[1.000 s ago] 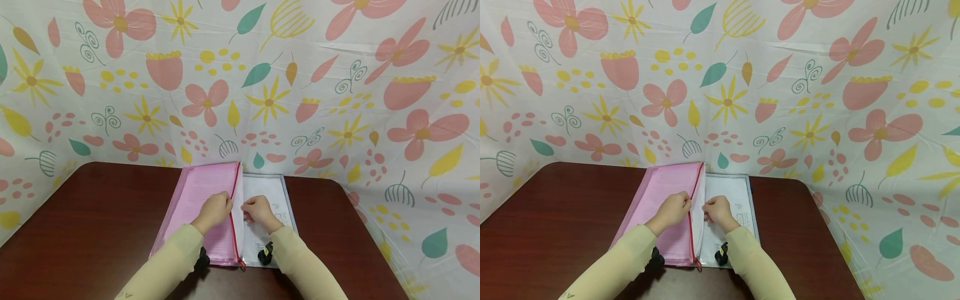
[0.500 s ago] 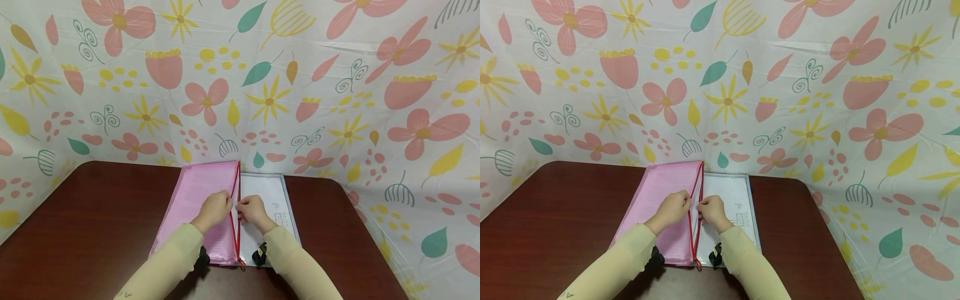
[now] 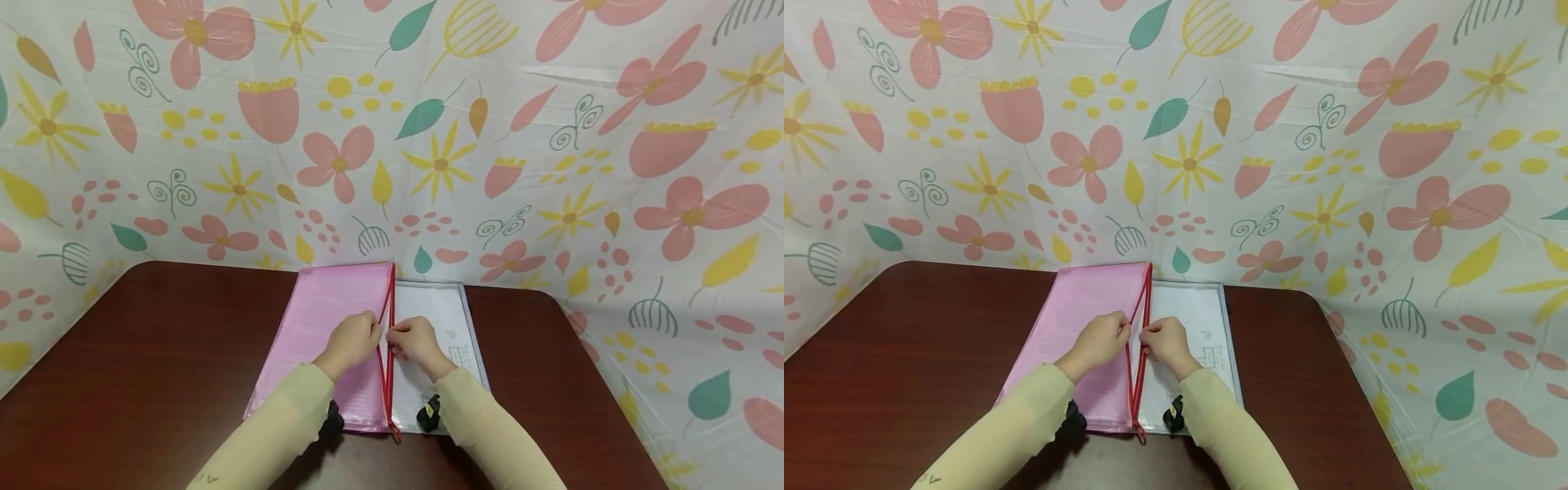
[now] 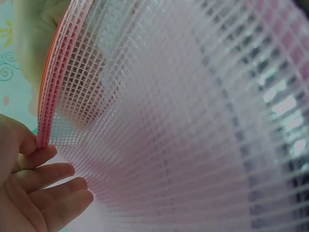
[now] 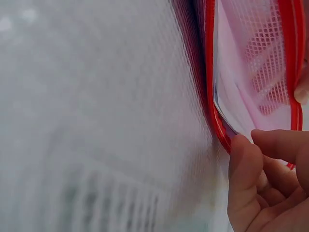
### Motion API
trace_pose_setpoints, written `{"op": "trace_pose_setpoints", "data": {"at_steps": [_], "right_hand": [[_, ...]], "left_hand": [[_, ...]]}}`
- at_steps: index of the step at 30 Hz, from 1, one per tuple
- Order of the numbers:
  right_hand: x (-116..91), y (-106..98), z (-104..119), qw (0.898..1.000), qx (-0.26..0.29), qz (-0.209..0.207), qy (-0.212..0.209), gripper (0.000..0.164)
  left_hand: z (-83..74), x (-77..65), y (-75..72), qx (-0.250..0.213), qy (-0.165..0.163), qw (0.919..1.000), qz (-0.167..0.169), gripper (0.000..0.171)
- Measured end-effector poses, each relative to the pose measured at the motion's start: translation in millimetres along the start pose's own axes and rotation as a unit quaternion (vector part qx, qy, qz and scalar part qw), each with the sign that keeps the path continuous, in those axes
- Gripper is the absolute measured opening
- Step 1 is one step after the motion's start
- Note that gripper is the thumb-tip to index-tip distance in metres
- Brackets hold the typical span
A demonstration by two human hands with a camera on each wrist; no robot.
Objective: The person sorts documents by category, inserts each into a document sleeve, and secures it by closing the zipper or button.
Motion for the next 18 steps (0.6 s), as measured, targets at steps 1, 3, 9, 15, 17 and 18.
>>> {"op": "trace_pose_setpoints", "data": {"at_steps": [1, 3, 9, 15, 17, 18], "right_hand": [[-1, -2, -1, 1.0, -0.005, -0.001, 0.0, 0.013], [-3, -5, -3, 1.0, -0.016, 0.002, 0.003, 0.015], [-21, -12, -9, 0.996, -0.008, 0.083, 0.031, 0.031], [-48, -14, -14, 0.97, 0.086, 0.223, 0.054, 0.046], [-56, -14, -15, 0.957, 0.112, 0.26, 0.063, 0.051], [-59, -13, -15, 0.952, 0.119, 0.276, 0.066, 0.052]], "left_hand": [[0.0, 0.0, -0.1, 0.0, 0.0, 1.0, 0.0, 0.018], [0.8, 0.3, -0.5, 0.001, -0.002, 1.0, 0.001, 0.018], [5.2, 1.6, -3.8, 0.004, -0.015, 0.9998, -0.016, 0.018], [9.2, 4.1, -8.0, -0.007, -0.027, 0.999, -0.035, 0.019], [10.8, 4.6, -8.8, -0.008, -0.03, 0.9988, -0.037, 0.019], [11.3, 4.8, -9.5, -0.009, -0.033, 0.9987, -0.037, 0.019]]}}
Point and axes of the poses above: each hand's wrist, its own x-axis towards the middle knuckle, its own y-axis out of the palm, z = x × y, the point moved 1 cm from there along x, towards the middle knuckle, and after that the axes turned 1 degree about y, right-handed, at the moved point
